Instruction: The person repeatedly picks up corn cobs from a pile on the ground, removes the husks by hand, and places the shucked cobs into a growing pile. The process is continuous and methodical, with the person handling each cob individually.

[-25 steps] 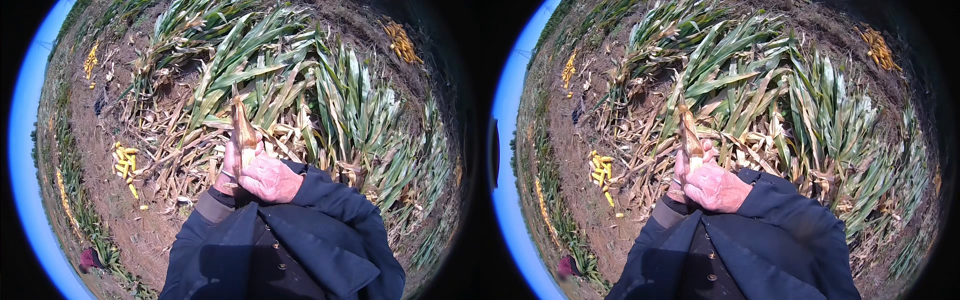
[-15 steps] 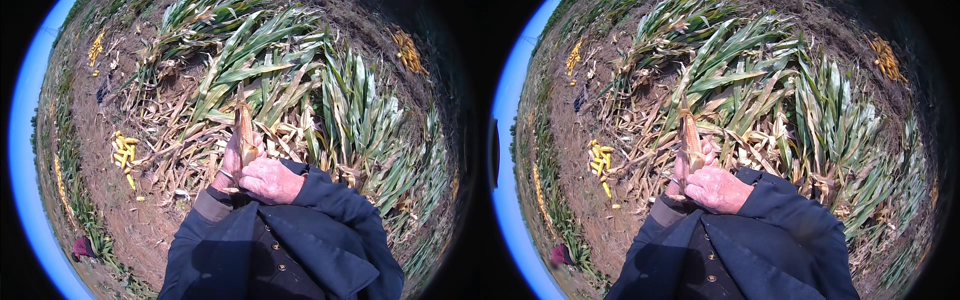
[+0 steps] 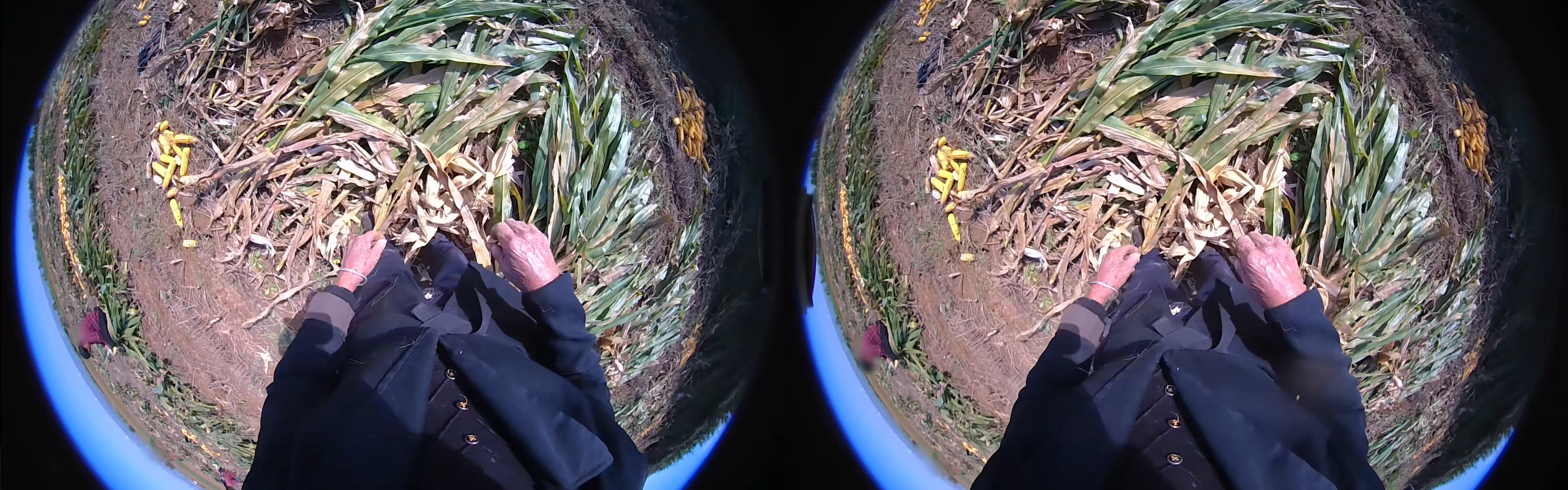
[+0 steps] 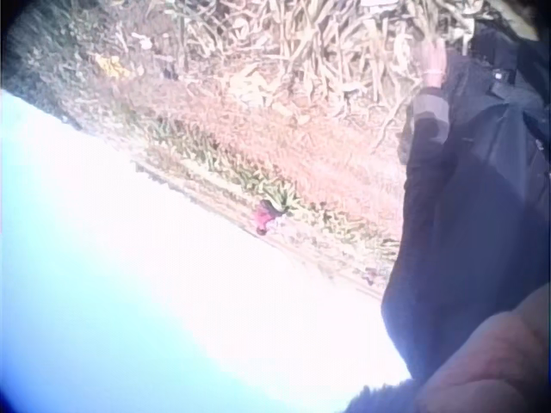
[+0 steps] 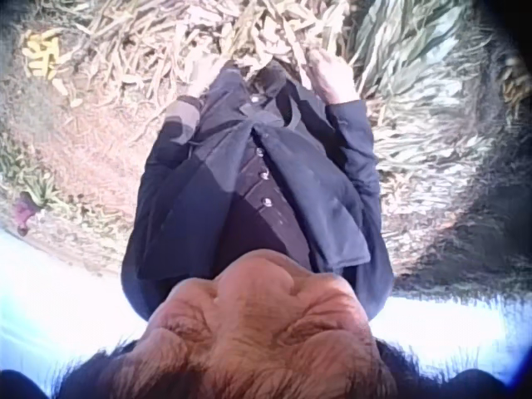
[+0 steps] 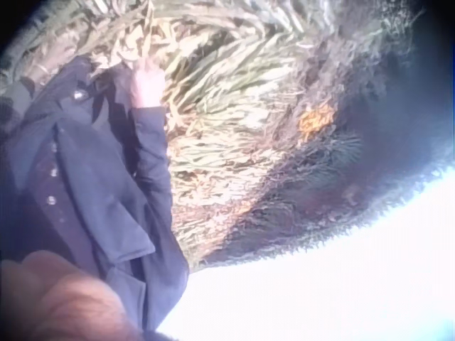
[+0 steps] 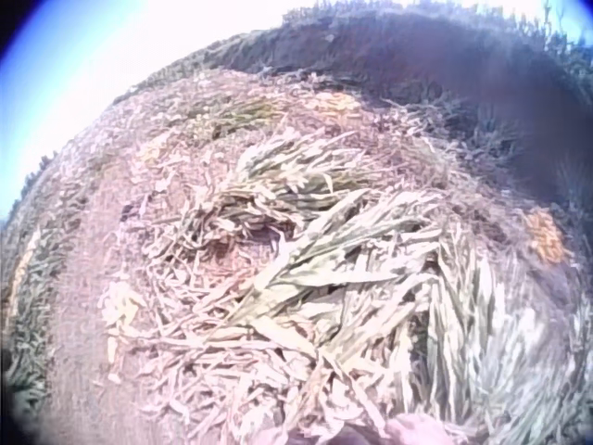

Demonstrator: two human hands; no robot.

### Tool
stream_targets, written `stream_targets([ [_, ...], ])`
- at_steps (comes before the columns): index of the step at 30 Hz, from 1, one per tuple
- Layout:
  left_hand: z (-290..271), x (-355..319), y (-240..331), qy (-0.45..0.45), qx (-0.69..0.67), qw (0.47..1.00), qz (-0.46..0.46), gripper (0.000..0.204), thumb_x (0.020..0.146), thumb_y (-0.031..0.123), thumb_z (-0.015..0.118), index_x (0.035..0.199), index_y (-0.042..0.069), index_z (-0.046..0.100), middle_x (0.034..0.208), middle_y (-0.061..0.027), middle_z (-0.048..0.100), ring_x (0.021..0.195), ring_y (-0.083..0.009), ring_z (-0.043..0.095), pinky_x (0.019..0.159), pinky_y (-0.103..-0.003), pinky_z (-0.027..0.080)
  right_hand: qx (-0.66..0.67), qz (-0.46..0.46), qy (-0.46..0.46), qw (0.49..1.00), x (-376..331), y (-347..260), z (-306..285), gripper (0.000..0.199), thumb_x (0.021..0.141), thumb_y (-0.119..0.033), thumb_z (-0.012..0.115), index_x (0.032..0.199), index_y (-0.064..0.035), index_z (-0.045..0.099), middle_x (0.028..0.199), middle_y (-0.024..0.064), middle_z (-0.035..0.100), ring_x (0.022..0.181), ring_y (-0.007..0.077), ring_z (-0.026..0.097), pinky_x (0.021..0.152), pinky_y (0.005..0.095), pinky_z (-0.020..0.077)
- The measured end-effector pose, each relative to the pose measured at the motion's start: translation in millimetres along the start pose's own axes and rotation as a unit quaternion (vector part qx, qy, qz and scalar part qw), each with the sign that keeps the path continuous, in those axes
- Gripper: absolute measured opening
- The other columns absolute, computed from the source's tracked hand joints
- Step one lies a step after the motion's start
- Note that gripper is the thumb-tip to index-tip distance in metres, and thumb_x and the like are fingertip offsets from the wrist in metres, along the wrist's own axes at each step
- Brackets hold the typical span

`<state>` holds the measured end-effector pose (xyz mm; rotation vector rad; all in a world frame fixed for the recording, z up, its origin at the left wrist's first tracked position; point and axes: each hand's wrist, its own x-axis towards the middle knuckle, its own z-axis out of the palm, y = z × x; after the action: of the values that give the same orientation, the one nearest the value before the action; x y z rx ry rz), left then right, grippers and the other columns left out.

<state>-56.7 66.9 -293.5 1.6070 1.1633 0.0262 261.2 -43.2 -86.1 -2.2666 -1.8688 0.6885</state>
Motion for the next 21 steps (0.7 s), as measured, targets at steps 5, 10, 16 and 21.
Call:
stream_targets([
  [5, 26.1, -6.5, -200.6, -0.022, -0.184, 0.931, -0.316, 0.024, 0.091, 0.022, 0.059, 0.097, 0.0, 0.068, 0.075, -0.0051, 0.064, 0.055, -0.0112, 0.057, 0.049, -0.024, 0.046, 0.0, 0.003, -0.119, 0.993, 35.3, 18.0, 102.7, 0.022, 0.079, -0.016, 0.07, 0.097, -0.0063, 0.061, 0.092, 0.0106, 0.062, 0.09, 0.0321, 0.061, 0.079, 0.0437, 0.0474],
  [10, 50.0, 49.3, -346.3, 0.005, -0.208, 0.898, -0.388, 0.019, 0.093, 0.018, 0.057, 0.091, 0.001, 0.066, 0.07, -0.0028, 0.06, 0.055, -0.0103, 0.056, 0.047, -0.025, 0.043, 0.056, -0.006, -0.255, 0.965, 44.7, 37.6, 244.3, 0.027, 0.079, -0.017, 0.069, 0.102, -0.0054, 0.059, 0.095, 0.0145, 0.062, 0.093, 0.0347, 0.061, 0.083, 0.0448, 0.0474],
  [16, 95.7, 223.4, -448.8, -0.085, -0.021, 0.962, -0.257, 0.04, 0.09, 0.026, 0.062, 0.116, -0.005, 0.065, 0.104, -0.0183, 0.069, 0.095, -0.0275, 0.067, 0.087, -0.033, 0.051, 0.095, 0.025, -0.334, 0.937, 47.1, 65.1, 383.2, 0.024, 0.077, -0.017, 0.069, 0.097, -0.0056, 0.06, 0.092, 0.0126, 0.062, 0.089, 0.0317, 0.062, 0.08, 0.0432, 0.0474],
  [21, 176.4, 318.0, -548.8, -0.129, -0.057, 0.945, -0.295, 0.085, 0.086, 0.035, 0.066, 0.152, 0.0, 0.027, 0.149, -0.027, 0.041, 0.139, -0.0313, 0.042, 0.111, -0.036, 0.036, 0.239, 0.151, -0.347, 0.894, 55.9, 90.8, 444.2, 0.027, 0.077, -0.002, 0.07, 0.102, -0.0028, 0.059, 0.091, 0.015, 0.065, 0.083, 0.0367, 0.063, 0.074, 0.0463, 0.0493],
])
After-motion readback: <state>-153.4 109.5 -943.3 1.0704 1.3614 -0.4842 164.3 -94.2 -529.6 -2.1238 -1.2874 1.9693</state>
